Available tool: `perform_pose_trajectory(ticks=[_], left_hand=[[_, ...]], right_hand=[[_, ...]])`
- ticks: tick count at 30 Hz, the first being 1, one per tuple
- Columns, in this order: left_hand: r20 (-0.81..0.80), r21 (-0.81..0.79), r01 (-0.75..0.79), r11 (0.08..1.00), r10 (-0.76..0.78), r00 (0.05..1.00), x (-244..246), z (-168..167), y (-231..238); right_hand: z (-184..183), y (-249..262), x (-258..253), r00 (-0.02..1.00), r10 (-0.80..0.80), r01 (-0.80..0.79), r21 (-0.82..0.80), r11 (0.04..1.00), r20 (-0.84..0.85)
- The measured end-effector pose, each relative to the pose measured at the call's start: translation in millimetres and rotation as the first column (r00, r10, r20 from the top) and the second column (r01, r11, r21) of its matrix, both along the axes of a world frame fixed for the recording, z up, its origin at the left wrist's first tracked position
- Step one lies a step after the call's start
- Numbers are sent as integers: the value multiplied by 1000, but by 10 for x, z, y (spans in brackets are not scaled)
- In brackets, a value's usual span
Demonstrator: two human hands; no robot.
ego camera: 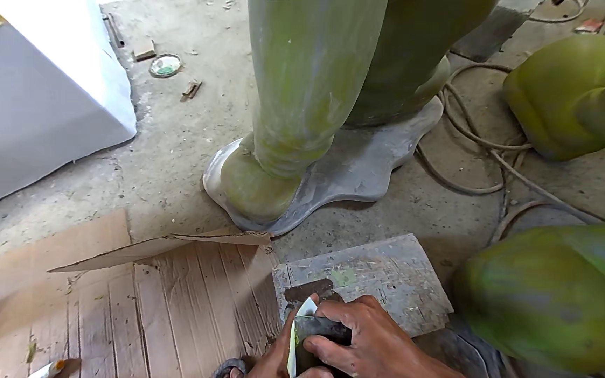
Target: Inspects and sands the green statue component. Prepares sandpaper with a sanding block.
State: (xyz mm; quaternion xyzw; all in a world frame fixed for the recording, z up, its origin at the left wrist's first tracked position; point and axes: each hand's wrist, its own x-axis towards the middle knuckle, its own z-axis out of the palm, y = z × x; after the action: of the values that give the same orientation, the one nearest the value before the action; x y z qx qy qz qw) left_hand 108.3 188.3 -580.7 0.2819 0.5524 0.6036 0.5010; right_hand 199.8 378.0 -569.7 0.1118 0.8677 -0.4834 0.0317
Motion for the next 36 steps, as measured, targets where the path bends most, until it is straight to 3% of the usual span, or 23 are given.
perform_pose_trajectory(ticks=[6, 10, 14, 22, 30, 34, 36], left_hand=[[87, 34, -43, 998, 40, 995, 3, -21, 37], [115, 188, -67, 980, 46, 992, -31, -128, 76], [142, 161, -112, 981, 90, 986, -58, -85, 29], [21, 70, -4, 998, 3, 1000, 2, -21, -18], [117, 206, -37, 978, 13, 993, 7, -210, 0], [114, 225, -28, 974, 2, 993, -50, -142, 67], [140, 245, -90, 965, 56, 989, -106, -154, 86]], right_hand=[[3, -13, 2, 999, 31, -31, -49, 998, -14], [44, 17, 9, 994, 6, -12, -50, 999, -112], [30, 116, 7, 992, -99, 106, 83, 991, -84], [4, 2, 7, 999, -46, 46, 39, 998, 0], [-24, -42, -3, 998, -27, 22, -81, 996, -51], [35, -39, -37, 989, 40, -68, -207, 976, -141], [39, 17, -57, 983, -10, -36, -241, 970, -185]])
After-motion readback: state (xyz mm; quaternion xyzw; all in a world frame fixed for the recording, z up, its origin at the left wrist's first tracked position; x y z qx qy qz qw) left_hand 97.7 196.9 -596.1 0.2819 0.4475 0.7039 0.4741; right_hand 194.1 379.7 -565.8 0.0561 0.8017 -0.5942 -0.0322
